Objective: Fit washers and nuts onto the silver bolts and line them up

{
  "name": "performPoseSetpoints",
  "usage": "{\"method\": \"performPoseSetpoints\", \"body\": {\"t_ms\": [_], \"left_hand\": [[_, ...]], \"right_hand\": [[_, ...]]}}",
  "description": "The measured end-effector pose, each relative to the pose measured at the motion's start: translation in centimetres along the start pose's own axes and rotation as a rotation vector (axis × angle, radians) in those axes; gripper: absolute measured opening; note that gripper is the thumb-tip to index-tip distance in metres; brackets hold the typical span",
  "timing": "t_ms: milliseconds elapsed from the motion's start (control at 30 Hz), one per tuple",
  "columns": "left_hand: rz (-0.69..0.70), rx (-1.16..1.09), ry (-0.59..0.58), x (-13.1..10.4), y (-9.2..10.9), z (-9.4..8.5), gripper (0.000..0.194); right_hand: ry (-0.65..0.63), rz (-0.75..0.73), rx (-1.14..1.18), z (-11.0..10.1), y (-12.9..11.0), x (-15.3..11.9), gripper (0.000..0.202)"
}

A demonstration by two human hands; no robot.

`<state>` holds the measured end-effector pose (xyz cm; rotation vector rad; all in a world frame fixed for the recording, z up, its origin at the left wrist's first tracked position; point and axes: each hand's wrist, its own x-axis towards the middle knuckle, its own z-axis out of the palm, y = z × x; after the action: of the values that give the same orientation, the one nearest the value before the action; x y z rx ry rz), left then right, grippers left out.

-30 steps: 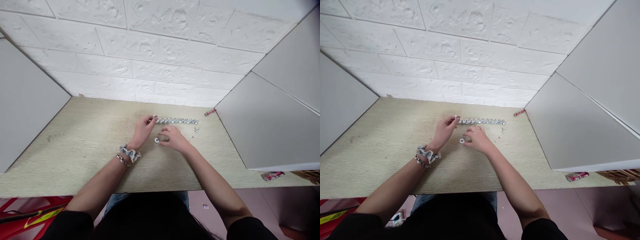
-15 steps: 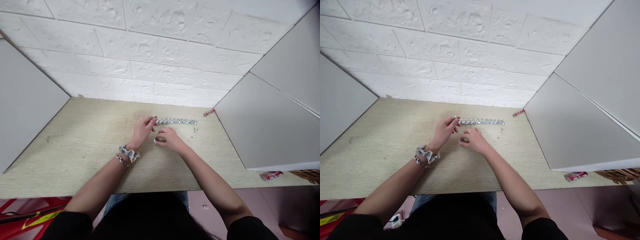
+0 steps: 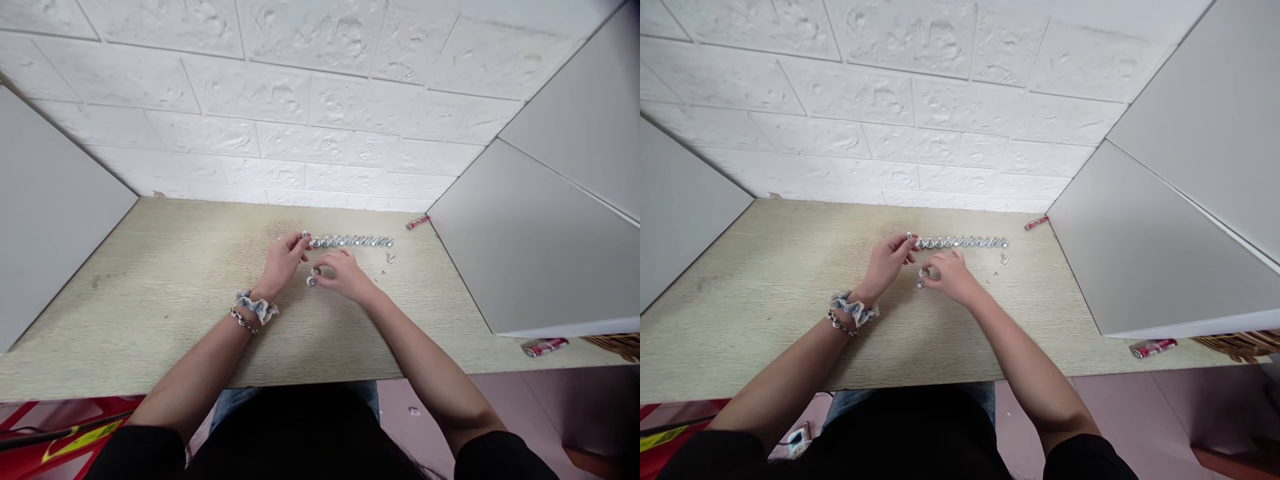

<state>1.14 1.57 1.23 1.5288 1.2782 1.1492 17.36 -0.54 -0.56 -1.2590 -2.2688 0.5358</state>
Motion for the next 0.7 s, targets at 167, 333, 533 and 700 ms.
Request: {"method": "performPoseSetpoints", "body": {"t_ms": [167,333,533,700], "left_hand": [[0.033,0.117,-0.109,0.3,-0.7,0.2,0.025],[0.102,0.259,-0.272,-0.2,-0.4,0.4,0.024],[0.141,0.309,-0.33,-0.9,0.3,0.6,0.022],[0.129,0.303,-0.331,-0.9,0.2,0.6,0.02]], "right_hand": [[0.275,0.02,0.05,-1.7,-0.1,0.0,0.017],[0.42,-0.025,0.046,-2.1,-0.2,0.0,0.019],[0.34,-0.052,-0.047,-1.4,0.1,0.0,0.02],[0.293,-0.046,-0.011,-1.6,0.1,0.1,0.022]]}}
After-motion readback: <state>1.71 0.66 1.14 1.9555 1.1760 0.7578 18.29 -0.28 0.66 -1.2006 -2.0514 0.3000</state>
